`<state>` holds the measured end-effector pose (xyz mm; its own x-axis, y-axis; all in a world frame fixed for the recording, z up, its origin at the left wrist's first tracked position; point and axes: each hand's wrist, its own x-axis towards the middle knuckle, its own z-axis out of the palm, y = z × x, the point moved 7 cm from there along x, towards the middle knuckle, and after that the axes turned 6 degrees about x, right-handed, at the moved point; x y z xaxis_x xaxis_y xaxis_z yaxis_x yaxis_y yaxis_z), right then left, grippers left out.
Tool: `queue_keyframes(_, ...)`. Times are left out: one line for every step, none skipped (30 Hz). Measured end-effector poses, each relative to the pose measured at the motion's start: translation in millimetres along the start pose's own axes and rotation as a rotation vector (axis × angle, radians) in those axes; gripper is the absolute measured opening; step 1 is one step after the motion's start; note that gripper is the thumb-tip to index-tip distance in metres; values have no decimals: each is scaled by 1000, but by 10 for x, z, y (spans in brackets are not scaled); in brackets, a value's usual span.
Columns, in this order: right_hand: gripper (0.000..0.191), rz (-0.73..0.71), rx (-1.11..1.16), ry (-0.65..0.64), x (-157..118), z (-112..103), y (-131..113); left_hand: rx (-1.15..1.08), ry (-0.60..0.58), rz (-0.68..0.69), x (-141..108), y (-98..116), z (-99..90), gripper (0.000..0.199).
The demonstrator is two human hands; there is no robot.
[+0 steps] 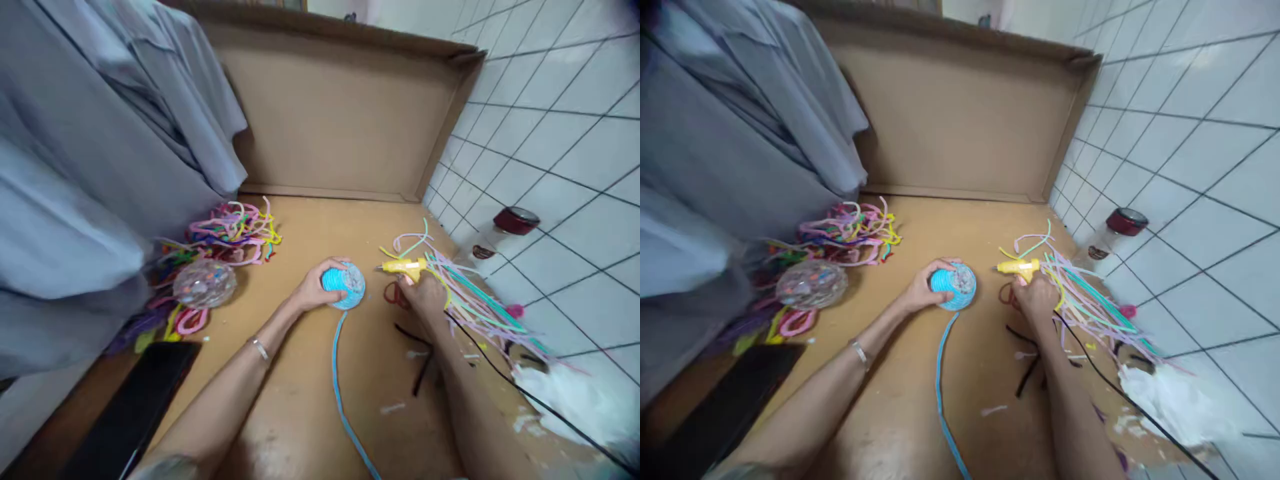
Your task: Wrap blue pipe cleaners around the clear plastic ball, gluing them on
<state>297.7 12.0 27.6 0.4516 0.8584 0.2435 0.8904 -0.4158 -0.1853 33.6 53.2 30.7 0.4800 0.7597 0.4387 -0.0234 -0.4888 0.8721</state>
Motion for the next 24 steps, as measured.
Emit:
queue_keyframes(48,-13,-11,1,-12,16,-10,-5,4,-6,-4,2,0,49)
queue_keyframes(48,-27,-21,5,-25,28,-21,-9,7,-11,-7,4,0,49)
queue_keyframes(47,-42,-31,13,-37,33,-33,-9,11,-15,-8,3,0,49)
queue_keyframes(47,-57,-40,23,-49,30,-46,-10,11,-16,-8,0,2,49)
queue_keyframes(47,-68,-54,30,-61,20,-57,-11,11,-15,-5,-6,4,48)
queue_keyframes(48,-81,-66,42,-73,-3,-74,-6,3,-13,-1,-15,11,48)
queue_keyframes(48,-101,-73,68,-88,-46,-102,-2,3,-10,3,-25,13,48)
queue_keyframes(47,-135,-66,112,-111,-113,-149,0,7,-8,8,-36,11,48)
queue_keyframes(43,-186,-29,170,-144,-202,-220,1,8,-5,13,-46,11,49)
queue_keyframes(35,-252,54,233,-192,-306,-310,-2,10,2,16,-49,11,48)
queue_keyframes(27,-357,190,269,-257,-409,-432,-1,8,5,17,-51,13,48)
queue_keyframes(21,-466,364,288,-335,-515,-561,-1,10,6,17,-50,11,47)
queue_keyframes(18,-556,534,290,-416,-614,-682,-2,13,4,15,-47,9,46)
queue_keyframes(17,-620,668,269,-489,-689,-801,-3,15,-1,13,-43,7,46)
queue_keyframes(16,-658,760,230,-550,-737,-914,-5,18,-6,10,-39,4,46)
queue_keyframes(16,-682,815,204,-603,-774,-1016,-7,19,-11,8,-34,2,46)
queue_keyframes(15,-700,850,172,-646,-789,-1109,-7,17,-14,6,-28,2,45)
queue_keyframes(14,-707,879,144,-672,-788,-1181,-8,16,-13,5,-21,2,45)
queue_keyframes(12,-706,899,123,-684,-777,-1234,-10,16,-9,5,-14,1,45)
queue_keyframes(12,-703,908,99,-685,-750,-1273,-11,17,-3,5,-6,1,45)
queue_keyframes(12,-703,911,82,-680,-721,-1300,-12,20,4,6,2,0,44)
queue_keyframes(12,-705,906,72,-671,-693,-1316,-11,24,10,7,11,-2,44)
queue_keyframes(13,-710,897,66,-662,-668,-1326,-9,27,13,7,18,-3,43)
queue_keyframes(14,-720,885,67,-656,-651,-1331,-5,29,14,8,25,-4,43)
